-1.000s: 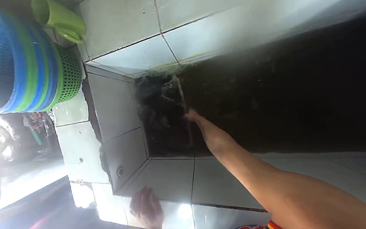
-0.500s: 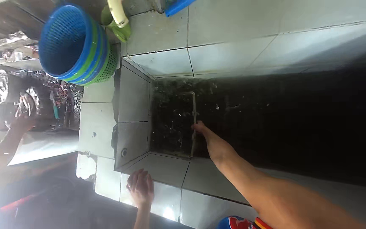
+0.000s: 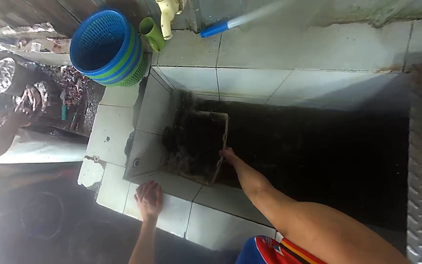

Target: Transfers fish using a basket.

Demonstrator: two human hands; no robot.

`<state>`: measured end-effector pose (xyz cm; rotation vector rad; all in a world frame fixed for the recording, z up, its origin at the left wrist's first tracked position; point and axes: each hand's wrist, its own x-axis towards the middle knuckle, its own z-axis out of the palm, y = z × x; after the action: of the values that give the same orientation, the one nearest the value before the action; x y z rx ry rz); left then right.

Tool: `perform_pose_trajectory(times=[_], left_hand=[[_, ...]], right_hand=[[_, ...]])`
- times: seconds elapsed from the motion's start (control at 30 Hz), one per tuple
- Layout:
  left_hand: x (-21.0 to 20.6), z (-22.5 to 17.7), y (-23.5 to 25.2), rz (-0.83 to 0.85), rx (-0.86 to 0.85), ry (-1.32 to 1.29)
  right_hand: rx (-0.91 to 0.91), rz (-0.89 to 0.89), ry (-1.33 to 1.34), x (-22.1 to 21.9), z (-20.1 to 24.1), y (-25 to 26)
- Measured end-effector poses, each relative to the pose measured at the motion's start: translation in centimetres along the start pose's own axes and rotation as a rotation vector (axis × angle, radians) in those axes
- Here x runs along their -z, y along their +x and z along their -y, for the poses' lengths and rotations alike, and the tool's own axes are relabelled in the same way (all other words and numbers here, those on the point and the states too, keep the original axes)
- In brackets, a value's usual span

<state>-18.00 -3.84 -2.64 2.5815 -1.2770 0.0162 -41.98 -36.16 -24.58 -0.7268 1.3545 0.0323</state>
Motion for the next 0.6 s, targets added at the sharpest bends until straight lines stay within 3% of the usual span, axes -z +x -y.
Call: perform_pose_trajectory(times=[0.23,0.33,0.43,0.6], left_hand=[[0.4,-0.8,-0.3,0.056,0.013,0.103],[0.8,-4.8,1.4,0.099,0.104,0.109],[-1.0,-10.2,6.2,0.348,0.241,0.085],[-12.4,-13.1,9.1,0.813,0.563,-0.235]], right_hand=[[0.049,0.012,-0.095,5.8,1.1,-6.1],[0.058,0.022,-0.070,9.5,1.0,-8.8],[0.065,0.039,-0.068,12.2,1.3,-10.7],[0.060,0.018,-0.142,16.7,0.6,-14.1]])
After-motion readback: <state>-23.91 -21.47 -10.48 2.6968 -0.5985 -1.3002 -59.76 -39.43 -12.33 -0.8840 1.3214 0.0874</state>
